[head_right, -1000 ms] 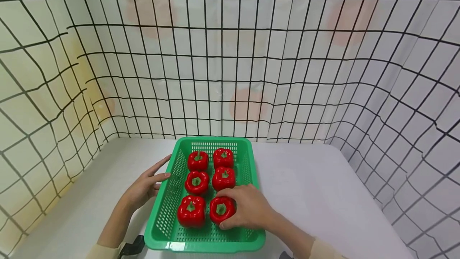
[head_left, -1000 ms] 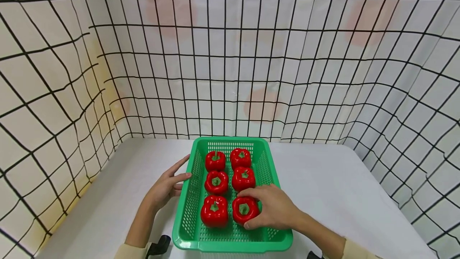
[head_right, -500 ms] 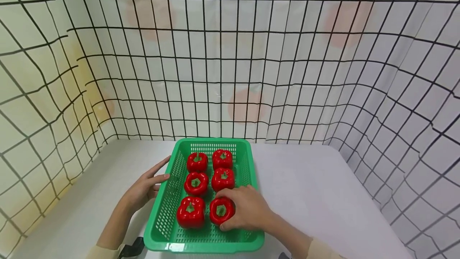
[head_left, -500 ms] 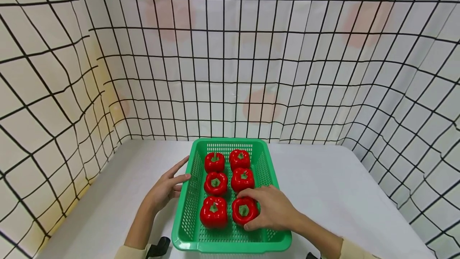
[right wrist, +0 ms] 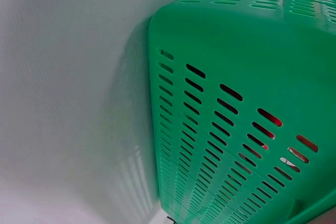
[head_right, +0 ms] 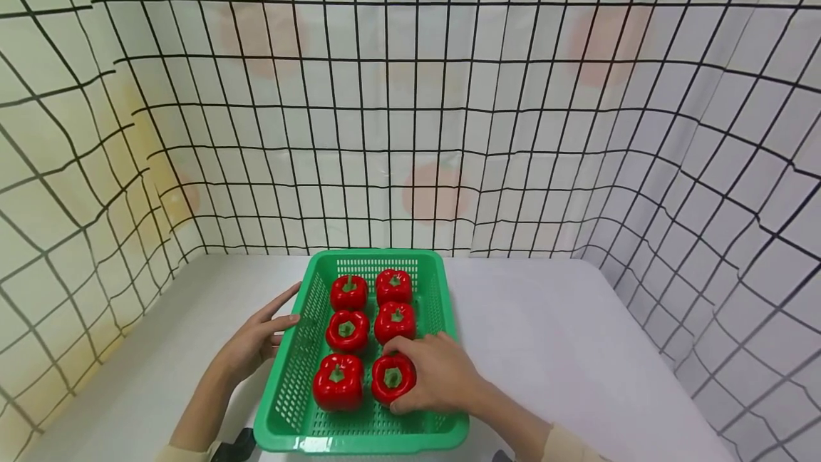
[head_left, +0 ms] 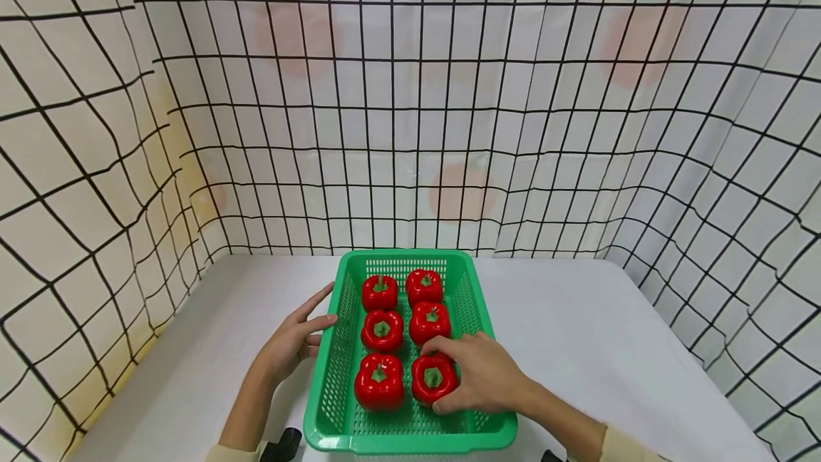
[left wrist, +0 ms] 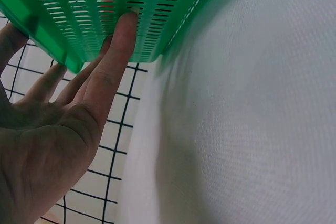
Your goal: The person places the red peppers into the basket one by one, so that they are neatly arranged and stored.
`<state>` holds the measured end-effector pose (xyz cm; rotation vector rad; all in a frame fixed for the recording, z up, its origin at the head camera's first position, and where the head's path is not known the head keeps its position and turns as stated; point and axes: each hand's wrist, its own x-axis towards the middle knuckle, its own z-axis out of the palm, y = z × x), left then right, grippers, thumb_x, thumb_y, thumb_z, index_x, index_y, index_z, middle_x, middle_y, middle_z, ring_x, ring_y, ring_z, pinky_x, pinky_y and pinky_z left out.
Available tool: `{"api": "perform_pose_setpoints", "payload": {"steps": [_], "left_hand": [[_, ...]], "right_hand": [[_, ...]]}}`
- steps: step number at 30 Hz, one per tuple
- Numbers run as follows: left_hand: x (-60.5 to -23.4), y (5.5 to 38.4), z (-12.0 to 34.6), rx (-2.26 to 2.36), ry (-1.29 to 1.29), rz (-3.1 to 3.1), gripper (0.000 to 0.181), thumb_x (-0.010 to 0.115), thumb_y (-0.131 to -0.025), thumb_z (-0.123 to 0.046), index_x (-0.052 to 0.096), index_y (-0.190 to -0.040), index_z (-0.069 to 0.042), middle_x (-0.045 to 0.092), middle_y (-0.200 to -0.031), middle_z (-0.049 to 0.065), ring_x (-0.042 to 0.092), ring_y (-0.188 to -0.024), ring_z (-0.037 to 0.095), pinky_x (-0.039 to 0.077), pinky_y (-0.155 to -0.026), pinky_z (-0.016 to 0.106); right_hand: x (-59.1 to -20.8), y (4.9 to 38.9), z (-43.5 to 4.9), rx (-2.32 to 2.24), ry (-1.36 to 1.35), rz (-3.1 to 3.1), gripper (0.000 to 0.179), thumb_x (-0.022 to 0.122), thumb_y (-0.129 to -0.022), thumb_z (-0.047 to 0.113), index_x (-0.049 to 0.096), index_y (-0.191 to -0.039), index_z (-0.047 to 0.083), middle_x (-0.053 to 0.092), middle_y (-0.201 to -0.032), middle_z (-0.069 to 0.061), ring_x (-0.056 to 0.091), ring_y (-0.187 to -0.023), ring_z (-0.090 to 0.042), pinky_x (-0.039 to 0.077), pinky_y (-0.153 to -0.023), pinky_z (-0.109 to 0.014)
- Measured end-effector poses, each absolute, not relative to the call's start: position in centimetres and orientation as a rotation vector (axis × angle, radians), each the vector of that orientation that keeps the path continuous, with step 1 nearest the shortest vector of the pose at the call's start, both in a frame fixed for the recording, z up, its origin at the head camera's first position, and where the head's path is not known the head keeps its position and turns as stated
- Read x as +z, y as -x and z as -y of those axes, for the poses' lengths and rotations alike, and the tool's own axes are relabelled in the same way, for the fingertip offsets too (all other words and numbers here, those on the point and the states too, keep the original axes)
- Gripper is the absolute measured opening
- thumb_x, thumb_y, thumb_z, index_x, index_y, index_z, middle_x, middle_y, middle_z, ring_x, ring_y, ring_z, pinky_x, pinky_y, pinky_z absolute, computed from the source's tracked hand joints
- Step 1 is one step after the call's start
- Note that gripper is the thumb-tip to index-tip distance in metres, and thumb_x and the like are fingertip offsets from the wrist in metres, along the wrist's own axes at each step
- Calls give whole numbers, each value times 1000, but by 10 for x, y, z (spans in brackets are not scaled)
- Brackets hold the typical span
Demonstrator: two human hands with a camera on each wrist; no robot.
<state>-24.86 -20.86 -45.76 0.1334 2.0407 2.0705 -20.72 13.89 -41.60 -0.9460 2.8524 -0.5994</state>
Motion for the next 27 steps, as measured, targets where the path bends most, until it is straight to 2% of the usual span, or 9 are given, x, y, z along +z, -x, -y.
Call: {"api": "perform_pose_setpoints", "payload": {"steps": [9,17,27], "left_hand": [[-458,248,209,2077,-147,-2022,73,65,-99,-30,26,-161,-36,58,-142,25,73,-104,41,61,-84,50],[-460,249,208,2083,-122,-2026,73,66,-98,-31,28,-160,-37,57,-144,23,73,-103,40,61,-84,51],[-461,249,209,2069,-125,-2043,73,66,-98,-32,27,-160,-38,56,-145,23,73,-103,39,62,-83,51]], "right_hand": [[-418,207,-138,-579,936,-2858,59,81,-72,54,61,-125,36,67,-102,21,57,-98,-8,50,-83,-35],[-418,208,-139,-585,956,-2861,59,81,-72,53,62,-125,35,68,-115,14,58,-108,-11,52,-88,-40],[-417,209,-137,-570,955,-2862,62,81,-71,50,63,-127,32,69,-114,12,57,-106,-11,52,-87,-39]]}}
